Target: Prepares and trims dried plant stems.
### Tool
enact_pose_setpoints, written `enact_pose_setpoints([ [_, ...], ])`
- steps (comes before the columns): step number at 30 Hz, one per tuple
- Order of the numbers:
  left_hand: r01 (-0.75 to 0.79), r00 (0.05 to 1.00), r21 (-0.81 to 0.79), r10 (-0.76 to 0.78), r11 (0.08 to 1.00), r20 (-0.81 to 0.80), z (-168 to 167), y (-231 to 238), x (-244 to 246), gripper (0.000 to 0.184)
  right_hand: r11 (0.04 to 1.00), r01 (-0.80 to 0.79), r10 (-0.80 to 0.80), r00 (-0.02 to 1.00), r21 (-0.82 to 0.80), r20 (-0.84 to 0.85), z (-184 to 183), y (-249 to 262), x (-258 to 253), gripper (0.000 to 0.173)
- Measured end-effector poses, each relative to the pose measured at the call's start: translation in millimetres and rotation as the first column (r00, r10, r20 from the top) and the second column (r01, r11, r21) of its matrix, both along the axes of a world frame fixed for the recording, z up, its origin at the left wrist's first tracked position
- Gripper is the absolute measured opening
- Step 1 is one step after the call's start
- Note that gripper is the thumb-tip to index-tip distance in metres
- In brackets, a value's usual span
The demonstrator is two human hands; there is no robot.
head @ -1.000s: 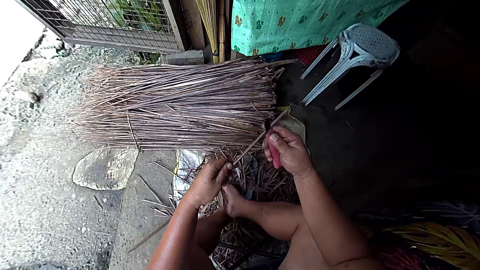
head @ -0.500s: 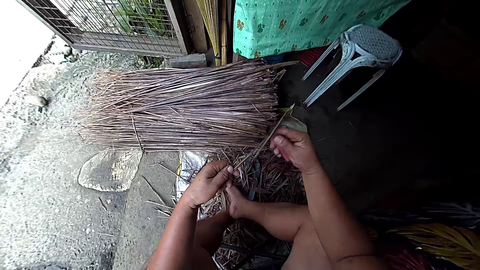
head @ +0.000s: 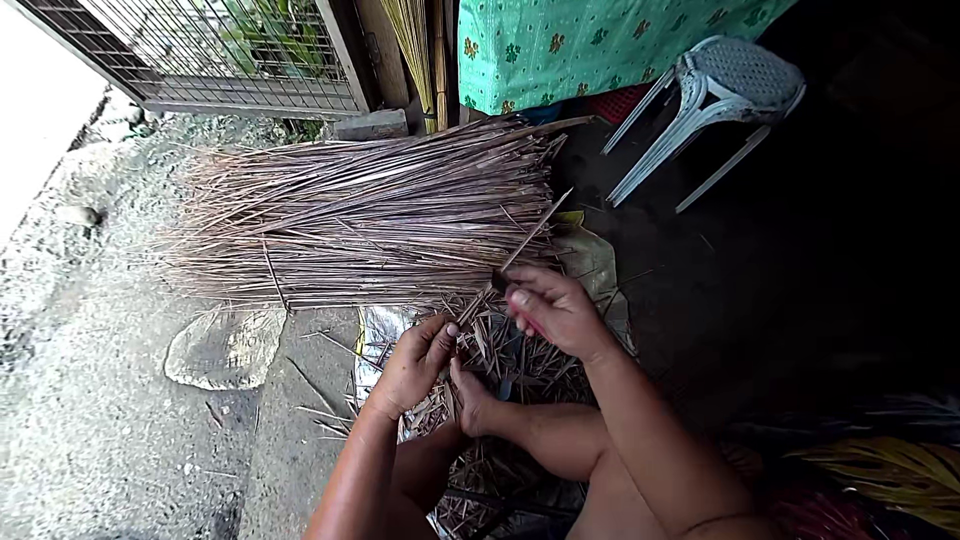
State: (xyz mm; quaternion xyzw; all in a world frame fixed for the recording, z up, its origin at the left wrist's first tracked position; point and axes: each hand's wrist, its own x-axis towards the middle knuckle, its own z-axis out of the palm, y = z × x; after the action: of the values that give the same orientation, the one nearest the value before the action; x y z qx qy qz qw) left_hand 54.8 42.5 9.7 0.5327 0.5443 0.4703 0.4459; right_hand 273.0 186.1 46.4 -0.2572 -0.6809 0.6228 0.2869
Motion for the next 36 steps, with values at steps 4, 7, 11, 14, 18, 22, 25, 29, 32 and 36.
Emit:
enact_pose_setpoints([
  [4,0.104,0.978,-0.055,-0.091,0.993,0.189,6,-1,-2,0.037,0.997,-0.063,0.065,0.997,0.044,-0.048,-9,-1,-6,0.026],
  [7,0.185,0.948,-0.083,-0.155,0.979,0.278,8,-2,-8,0.039,0.996,-0.046,0.052,0.995,0.077,-0.08,-10,3,-2,0.025],
  [11,0.203,0.943,-0.091,-0.17,0.975,0.284,8,-2,-9,0.038,0.993,0.004,0.007,0.996,0.115,-0.094,-9,7,1,0.025],
  [14,0.213,0.941,-0.098,-0.177,0.972,0.288,7,-3,-9,0.038,0.989,0.058,-0.042,0.993,0.139,-0.11,-7,14,5,0.024],
  [18,0.22,0.943,-0.1,-0.185,0.97,0.278,7,-4,-11,0.037,0.952,0.274,-0.248,0.952,0.135,-0.181,0,31,15,0.026],
  [22,0.093,0.983,-0.122,-0.072,0.988,0.169,4,-3,-7,0.029,0.91,0.414,-0.403,0.891,0.008,-0.21,5,37,22,0.033],
  [25,-0.003,0.995,-0.122,0.015,0.993,0.096,1,-3,-7,0.027,0.825,0.56,-0.561,0.8,-0.071,-0.212,5,37,24,0.03],
  [29,-0.095,0.995,-0.067,0.095,0.993,-0.009,-2,-2,-5,0.027,0.946,0.322,-0.323,0.946,-0.027,-0.016,16,26,25,0.028],
  [32,-0.121,0.989,-0.046,0.117,0.992,-0.087,-2,-1,-2,0.026,0.994,0.035,-0.014,0.983,-0.108,0.183,9,0,5,0.033],
  [36,-0.136,0.983,-0.042,0.129,0.99,-0.133,-2,-3,0,0.024,0.992,0.019,0.007,0.98,-0.127,0.2,-3,-8,-8,0.028],
])
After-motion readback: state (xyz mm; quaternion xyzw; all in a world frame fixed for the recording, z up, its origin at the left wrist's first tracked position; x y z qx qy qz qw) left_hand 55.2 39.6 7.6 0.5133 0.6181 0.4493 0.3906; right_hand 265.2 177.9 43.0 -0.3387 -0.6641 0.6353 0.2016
